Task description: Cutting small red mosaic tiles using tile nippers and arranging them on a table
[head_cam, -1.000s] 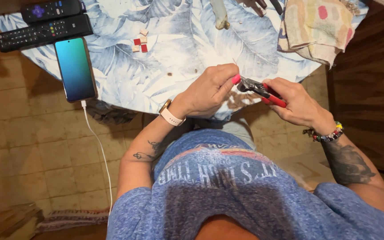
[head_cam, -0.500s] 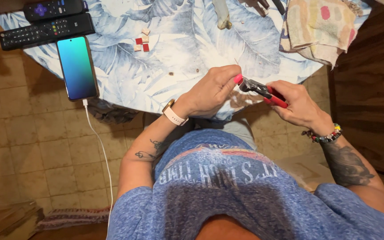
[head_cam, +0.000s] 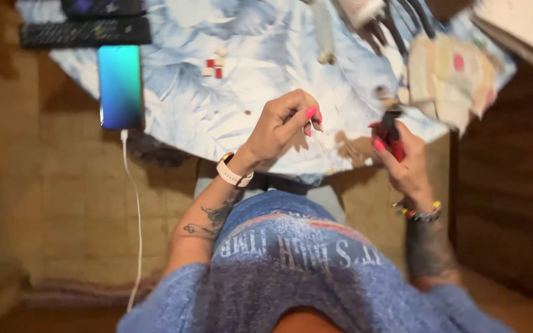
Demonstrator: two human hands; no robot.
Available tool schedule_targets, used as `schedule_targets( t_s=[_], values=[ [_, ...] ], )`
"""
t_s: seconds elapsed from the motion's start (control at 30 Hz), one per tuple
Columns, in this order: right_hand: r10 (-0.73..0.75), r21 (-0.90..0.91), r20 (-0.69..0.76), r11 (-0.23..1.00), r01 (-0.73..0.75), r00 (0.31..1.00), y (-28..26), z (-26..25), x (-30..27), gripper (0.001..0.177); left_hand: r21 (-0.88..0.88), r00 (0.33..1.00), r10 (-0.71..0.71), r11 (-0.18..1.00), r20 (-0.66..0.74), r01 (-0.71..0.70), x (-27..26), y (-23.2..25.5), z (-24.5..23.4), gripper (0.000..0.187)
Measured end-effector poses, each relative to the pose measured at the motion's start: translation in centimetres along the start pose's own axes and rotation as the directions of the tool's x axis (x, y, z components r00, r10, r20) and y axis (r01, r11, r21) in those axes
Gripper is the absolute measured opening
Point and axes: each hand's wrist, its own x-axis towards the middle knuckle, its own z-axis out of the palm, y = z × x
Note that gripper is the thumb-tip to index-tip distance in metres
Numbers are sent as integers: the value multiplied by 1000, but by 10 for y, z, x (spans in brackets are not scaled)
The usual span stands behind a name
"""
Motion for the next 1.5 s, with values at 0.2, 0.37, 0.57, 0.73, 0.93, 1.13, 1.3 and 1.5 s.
schedule_targets(
  t_s=[0.2,0.37,0.57,0.73,0.93,1.13,1.3,1.5],
  values=[
    [89,572,-209,819,48,974,17,49,34,39,-358,918,-262,922,-299,146,-9,11,-29,22],
    [125,619,-214,785,36,969,31,55,45,37,-452,759,-421,872,-496,188,-4,6,-48,24],
    [172,667,-251,744,41,953,32,56,45,34,-445,704,-466,865,-537,233,4,11,-53,26],
    [196,664,-237,748,11,952,36,54,46,34,-416,762,-398,890,-511,186,8,-4,-56,30],
    [172,563,-232,826,-12,957,29,57,52,37,-340,800,-313,929,-512,146,6,-12,-59,29],
    [192,548,-227,836,-38,955,36,57,48,38,-200,780,-248,967,-574,160,5,-23,-59,29],
    [180,526,-215,850,-42,960,36,58,49,37,-80,759,-251,964,-601,256,8,-19,-58,25],
    [174,488,-200,871,-56,964,35,55,50,39,330,849,-132,882,-512,337,17,-16,-65,16]
  ],
)
